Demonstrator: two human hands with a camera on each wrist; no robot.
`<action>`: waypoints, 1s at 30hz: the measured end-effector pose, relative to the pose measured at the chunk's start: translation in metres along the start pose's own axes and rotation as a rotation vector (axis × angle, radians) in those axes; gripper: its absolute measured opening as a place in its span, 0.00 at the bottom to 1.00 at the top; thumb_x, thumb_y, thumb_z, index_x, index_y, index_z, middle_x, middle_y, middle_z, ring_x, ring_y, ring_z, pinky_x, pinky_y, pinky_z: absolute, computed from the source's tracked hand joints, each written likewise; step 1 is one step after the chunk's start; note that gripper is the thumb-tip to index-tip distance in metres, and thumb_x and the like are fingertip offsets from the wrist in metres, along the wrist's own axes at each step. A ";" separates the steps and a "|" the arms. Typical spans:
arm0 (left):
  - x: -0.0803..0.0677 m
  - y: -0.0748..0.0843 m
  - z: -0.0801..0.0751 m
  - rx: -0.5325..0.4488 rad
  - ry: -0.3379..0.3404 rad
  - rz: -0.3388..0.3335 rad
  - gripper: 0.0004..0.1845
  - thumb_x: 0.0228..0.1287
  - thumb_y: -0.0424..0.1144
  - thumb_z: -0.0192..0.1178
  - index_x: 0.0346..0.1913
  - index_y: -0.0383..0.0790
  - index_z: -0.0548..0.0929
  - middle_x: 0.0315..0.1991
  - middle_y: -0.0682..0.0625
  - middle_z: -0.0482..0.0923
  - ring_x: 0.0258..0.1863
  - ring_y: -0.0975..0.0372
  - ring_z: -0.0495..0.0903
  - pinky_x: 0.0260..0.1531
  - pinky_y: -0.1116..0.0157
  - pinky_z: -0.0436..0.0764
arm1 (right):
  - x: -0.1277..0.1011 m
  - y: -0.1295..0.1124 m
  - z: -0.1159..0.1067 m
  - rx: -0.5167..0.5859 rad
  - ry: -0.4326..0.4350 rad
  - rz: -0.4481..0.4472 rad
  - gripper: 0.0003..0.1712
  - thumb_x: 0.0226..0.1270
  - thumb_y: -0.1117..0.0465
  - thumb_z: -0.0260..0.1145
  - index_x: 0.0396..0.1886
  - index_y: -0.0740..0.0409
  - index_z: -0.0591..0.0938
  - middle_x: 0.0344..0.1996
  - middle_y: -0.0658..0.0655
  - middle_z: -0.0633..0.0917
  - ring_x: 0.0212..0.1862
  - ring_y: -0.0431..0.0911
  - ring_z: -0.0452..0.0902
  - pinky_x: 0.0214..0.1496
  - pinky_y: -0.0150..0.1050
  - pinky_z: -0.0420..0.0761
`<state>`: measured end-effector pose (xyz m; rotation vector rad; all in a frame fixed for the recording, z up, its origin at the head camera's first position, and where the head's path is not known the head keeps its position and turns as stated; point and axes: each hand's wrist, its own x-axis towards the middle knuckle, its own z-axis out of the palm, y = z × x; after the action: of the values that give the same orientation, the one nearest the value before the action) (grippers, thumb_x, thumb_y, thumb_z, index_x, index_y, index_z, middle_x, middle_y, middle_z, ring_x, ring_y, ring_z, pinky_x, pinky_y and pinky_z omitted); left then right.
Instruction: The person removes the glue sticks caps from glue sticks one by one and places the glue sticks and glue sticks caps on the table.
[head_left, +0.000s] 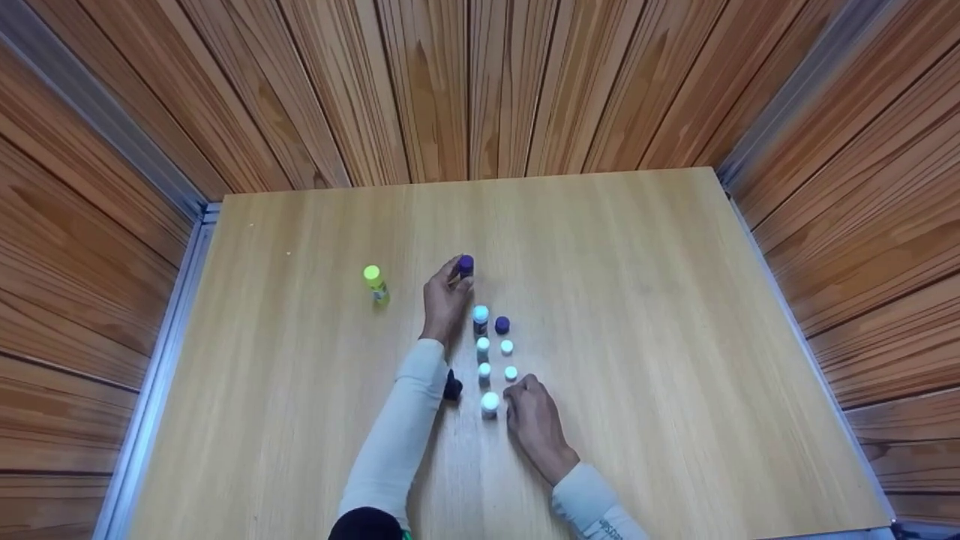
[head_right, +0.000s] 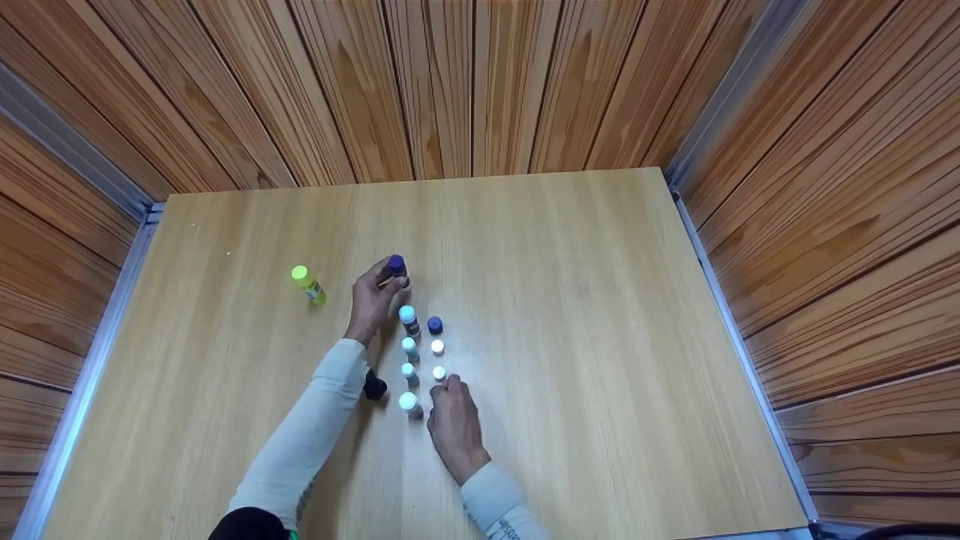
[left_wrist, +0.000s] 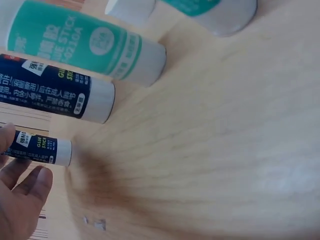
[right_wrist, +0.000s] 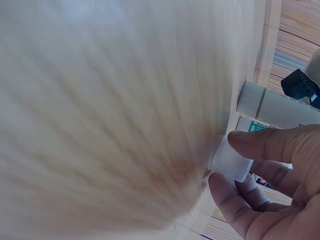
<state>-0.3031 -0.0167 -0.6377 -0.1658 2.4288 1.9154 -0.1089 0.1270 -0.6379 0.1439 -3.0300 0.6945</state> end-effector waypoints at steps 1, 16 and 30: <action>0.000 0.000 -0.001 0.003 0.009 -0.002 0.23 0.67 0.36 0.59 0.65 0.47 0.74 0.60 0.51 0.76 0.58 0.62 0.75 0.58 0.63 0.74 | 0.000 0.000 0.000 -0.002 0.000 0.000 0.08 0.59 0.70 0.67 0.38 0.63 0.86 0.32 0.53 0.76 0.35 0.44 0.76 0.35 0.35 0.78; -0.005 -0.003 -0.006 0.047 0.083 0.033 0.11 0.65 0.33 0.60 0.49 0.43 0.73 0.53 0.48 0.79 0.54 0.61 0.77 0.55 0.62 0.76 | -0.002 0.001 0.000 0.015 0.019 -0.010 0.08 0.59 0.71 0.66 0.39 0.63 0.86 0.32 0.54 0.77 0.35 0.44 0.75 0.35 0.35 0.78; -0.031 -0.002 -0.026 0.035 0.054 0.111 0.13 0.67 0.32 0.58 0.51 0.45 0.71 0.53 0.50 0.77 0.55 0.59 0.75 0.57 0.55 0.73 | -0.002 0.000 0.002 0.011 0.010 0.005 0.08 0.61 0.71 0.65 0.40 0.63 0.86 0.33 0.54 0.77 0.36 0.45 0.76 0.37 0.36 0.79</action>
<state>-0.2717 -0.0411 -0.6307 -0.0838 2.5563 1.9348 -0.1072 0.1259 -0.6394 0.1325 -3.0181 0.7103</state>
